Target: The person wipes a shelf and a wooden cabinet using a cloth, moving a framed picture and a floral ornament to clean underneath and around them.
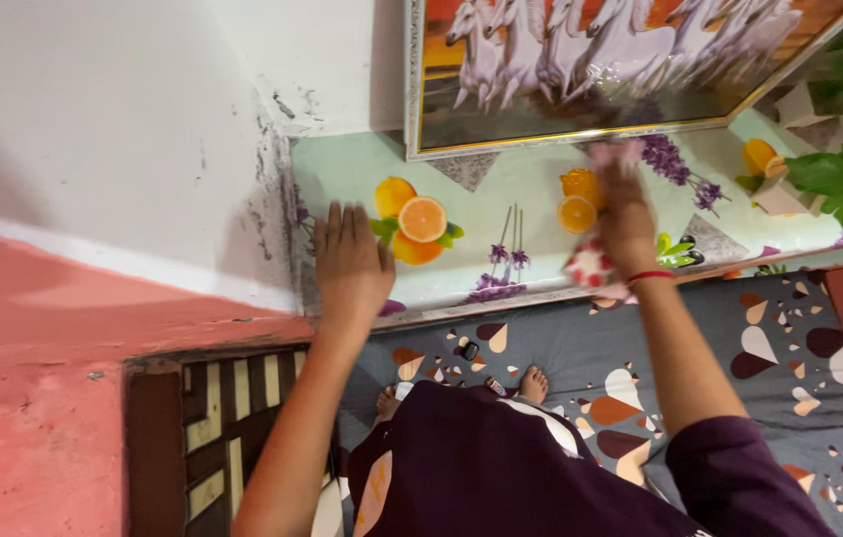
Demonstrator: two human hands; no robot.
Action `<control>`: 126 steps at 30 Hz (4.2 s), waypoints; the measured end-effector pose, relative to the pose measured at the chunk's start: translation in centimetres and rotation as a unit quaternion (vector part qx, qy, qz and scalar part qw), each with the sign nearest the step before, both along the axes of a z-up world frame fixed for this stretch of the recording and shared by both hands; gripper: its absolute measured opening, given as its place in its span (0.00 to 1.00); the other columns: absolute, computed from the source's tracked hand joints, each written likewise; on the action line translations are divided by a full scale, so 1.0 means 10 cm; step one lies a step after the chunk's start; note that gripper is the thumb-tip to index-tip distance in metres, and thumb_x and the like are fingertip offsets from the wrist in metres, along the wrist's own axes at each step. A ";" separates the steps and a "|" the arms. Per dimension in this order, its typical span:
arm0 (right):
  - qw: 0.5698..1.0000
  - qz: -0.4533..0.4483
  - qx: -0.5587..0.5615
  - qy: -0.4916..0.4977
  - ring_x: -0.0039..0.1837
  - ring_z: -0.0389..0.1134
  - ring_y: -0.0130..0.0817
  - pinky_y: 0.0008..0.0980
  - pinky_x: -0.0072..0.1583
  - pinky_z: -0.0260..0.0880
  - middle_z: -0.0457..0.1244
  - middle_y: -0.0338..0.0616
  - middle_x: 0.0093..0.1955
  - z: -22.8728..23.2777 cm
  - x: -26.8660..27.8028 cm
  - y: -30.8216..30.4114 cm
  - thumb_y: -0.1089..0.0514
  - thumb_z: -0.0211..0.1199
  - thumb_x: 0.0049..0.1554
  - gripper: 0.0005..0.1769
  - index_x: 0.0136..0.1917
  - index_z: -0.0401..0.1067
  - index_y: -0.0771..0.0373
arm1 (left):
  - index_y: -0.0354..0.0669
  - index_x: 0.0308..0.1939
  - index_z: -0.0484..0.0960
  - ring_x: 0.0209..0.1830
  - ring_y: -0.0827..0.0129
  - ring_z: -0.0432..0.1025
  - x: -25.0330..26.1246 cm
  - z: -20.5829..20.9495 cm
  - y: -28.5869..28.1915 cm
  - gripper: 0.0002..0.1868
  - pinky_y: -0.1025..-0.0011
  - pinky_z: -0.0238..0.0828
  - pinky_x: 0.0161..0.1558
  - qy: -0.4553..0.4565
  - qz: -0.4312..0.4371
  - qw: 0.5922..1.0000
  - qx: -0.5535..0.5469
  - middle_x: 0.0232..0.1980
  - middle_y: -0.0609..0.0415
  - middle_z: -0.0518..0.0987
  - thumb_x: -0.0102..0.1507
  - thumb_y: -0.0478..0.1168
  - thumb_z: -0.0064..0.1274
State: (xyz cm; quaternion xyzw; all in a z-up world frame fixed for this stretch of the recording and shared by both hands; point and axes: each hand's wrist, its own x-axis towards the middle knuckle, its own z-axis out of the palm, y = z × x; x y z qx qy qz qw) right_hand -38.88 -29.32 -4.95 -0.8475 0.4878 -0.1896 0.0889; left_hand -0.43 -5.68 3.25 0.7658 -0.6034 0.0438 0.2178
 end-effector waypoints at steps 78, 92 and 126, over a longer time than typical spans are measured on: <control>0.994 -0.006 -0.105 -0.041 0.79 0.51 0.64 0.48 0.76 0.55 0.55 0.64 0.78 0.17 -0.42 -0.74 0.72 0.52 0.50 0.39 0.76 0.59 0.66 | 0.40 0.43 0.82 0.36 0.84 0.66 0.23 0.63 -1.71 0.03 0.79 0.64 0.43 0.642 -0.162 0.682 -0.311 0.38 0.65 0.78 0.68 0.30 0.60; 0.962 0.257 -0.030 -0.087 0.80 0.53 0.53 0.42 0.81 0.49 0.55 0.58 0.78 0.22 1.24 -0.02 0.74 0.53 0.50 0.47 0.83 0.52 0.65 | 0.41 0.40 0.82 0.35 0.83 0.65 0.24 0.58 -1.64 0.06 0.79 0.63 0.42 0.630 -0.158 0.689 -0.321 0.37 0.65 0.77 0.68 0.28 0.62; 0.980 -0.158 -0.074 0.093 0.68 0.69 0.56 0.44 0.69 0.70 0.67 0.60 0.67 -0.07 -1.46 -1.59 0.64 0.51 0.57 0.29 0.72 0.69 0.64 | 0.38 0.39 0.80 0.38 0.80 0.69 0.21 0.48 -1.64 0.06 0.78 0.66 0.46 0.654 -0.148 0.675 -0.308 0.40 0.60 0.78 0.67 0.26 0.60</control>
